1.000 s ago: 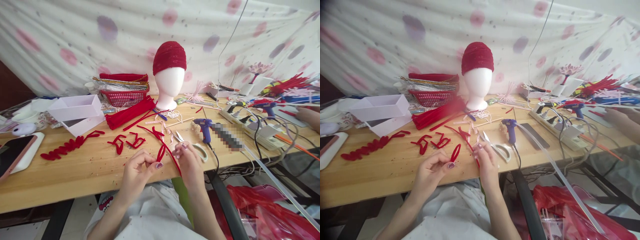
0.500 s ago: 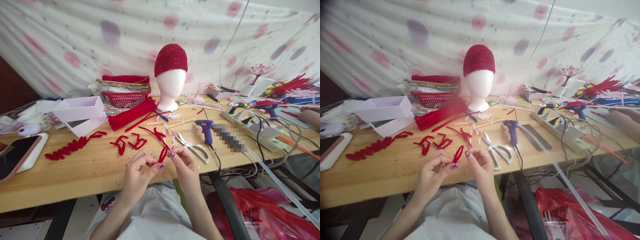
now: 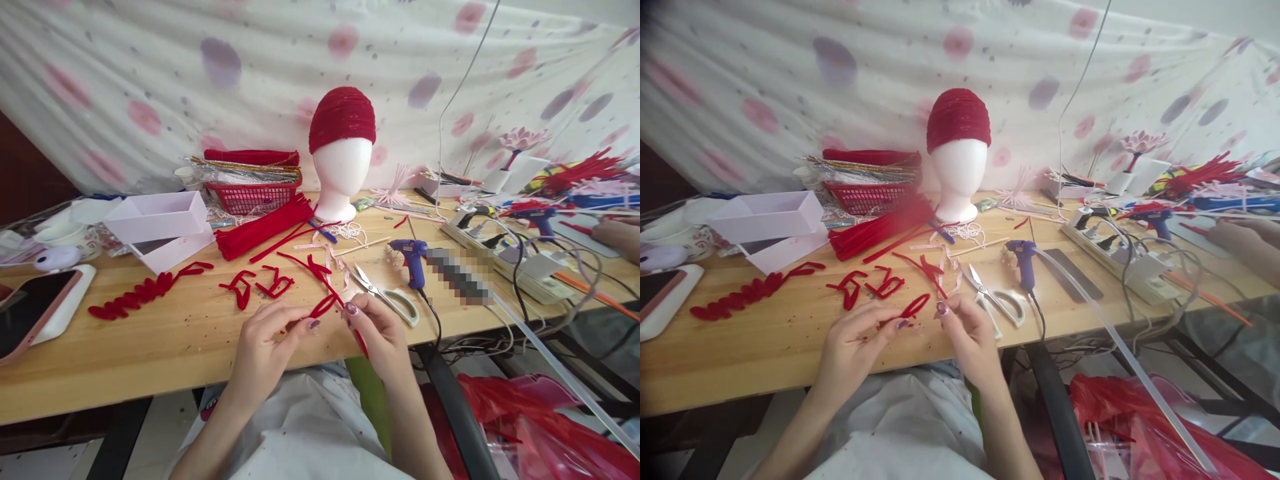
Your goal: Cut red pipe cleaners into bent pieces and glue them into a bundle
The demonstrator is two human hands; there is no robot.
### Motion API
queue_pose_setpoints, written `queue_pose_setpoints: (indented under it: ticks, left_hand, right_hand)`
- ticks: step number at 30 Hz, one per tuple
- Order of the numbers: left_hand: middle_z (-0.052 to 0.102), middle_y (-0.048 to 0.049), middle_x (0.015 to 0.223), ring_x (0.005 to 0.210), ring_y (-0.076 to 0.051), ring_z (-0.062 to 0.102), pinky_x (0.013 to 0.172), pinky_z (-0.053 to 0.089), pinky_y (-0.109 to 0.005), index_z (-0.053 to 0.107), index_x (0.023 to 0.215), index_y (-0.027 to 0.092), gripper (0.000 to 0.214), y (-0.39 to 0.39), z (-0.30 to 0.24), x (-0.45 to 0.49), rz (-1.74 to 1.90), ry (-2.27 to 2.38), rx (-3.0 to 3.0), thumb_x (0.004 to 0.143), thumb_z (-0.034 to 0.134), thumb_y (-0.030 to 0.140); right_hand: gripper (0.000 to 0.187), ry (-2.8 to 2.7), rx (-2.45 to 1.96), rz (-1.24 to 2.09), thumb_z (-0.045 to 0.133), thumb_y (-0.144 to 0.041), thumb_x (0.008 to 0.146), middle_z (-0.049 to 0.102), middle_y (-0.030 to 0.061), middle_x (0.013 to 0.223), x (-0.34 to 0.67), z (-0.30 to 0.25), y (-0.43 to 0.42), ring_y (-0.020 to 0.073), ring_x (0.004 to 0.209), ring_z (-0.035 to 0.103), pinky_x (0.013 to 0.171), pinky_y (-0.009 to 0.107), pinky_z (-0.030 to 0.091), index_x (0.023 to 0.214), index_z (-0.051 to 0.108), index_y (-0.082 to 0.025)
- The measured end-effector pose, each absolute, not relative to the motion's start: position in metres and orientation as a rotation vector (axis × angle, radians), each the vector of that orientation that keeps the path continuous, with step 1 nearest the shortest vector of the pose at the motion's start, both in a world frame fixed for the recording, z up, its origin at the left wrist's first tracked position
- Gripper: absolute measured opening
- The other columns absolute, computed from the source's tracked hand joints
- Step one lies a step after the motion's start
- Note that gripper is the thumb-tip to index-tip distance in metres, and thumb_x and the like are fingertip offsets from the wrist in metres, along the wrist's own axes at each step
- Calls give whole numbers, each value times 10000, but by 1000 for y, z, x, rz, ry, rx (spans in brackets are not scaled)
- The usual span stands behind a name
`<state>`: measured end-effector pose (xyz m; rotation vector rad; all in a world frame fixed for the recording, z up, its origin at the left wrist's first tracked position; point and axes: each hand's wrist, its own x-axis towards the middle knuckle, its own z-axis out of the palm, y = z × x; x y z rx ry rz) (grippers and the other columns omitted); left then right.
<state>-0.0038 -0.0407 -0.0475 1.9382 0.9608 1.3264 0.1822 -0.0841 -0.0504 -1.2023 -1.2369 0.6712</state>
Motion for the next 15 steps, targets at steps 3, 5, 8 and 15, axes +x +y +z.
queue_pose_setpoints:
  ticks: [3, 5, 8, 15]
  left_hand:
    - [748, -19, 700, 646, -174, 692, 656, 554, -266, 762, 867, 220, 97, -38, -47, -7, 1284, 1053, 1679, 869, 689, 284]
    - [729, -8, 637, 552, -162, 673, 581, 557, -258, 734, 886, 200, 142, -36, -47, -9, 1281, 1039, 1476, 869, 687, 333]
    - [772, -39, 696, 544, -170, 703, 595, 596, -277, 713, 891, 179, 209, -33, -48, -11, 1319, 1002, 1247, 839, 727, 380]
    - [826, -81, 911, 823, -226, 791, 823, 628, -308, 807, 952, 181, 232, -32, -49, -17, 1283, 987, 1133, 772, 800, 328]
  right_hand:
    - [179, -1446, -1570, 291, 560, -347, 938, 651, 62, 855, 212, -47, -88, 251, 836, 606, 761, 361, 433, 849, 655, -224]
    - [170, -1529, -1802, 83, 567, -336, 899, 658, 120, 1017, 233, -50, -90, 310, 962, 615, 836, 417, 446, 948, 675, -215]
    - [251, -1612, -2014, 30, 536, -301, 868, 671, 163, 1059, 253, -60, -89, 335, 959, 642, 846, 454, 469, 1053, 659, -184]
    - [172, -1459, -2080, 205, 632, -400, 821, 724, 77, 792, 255, -63, -87, 285, 741, 668, 657, 382, 462, 827, 623, -228]
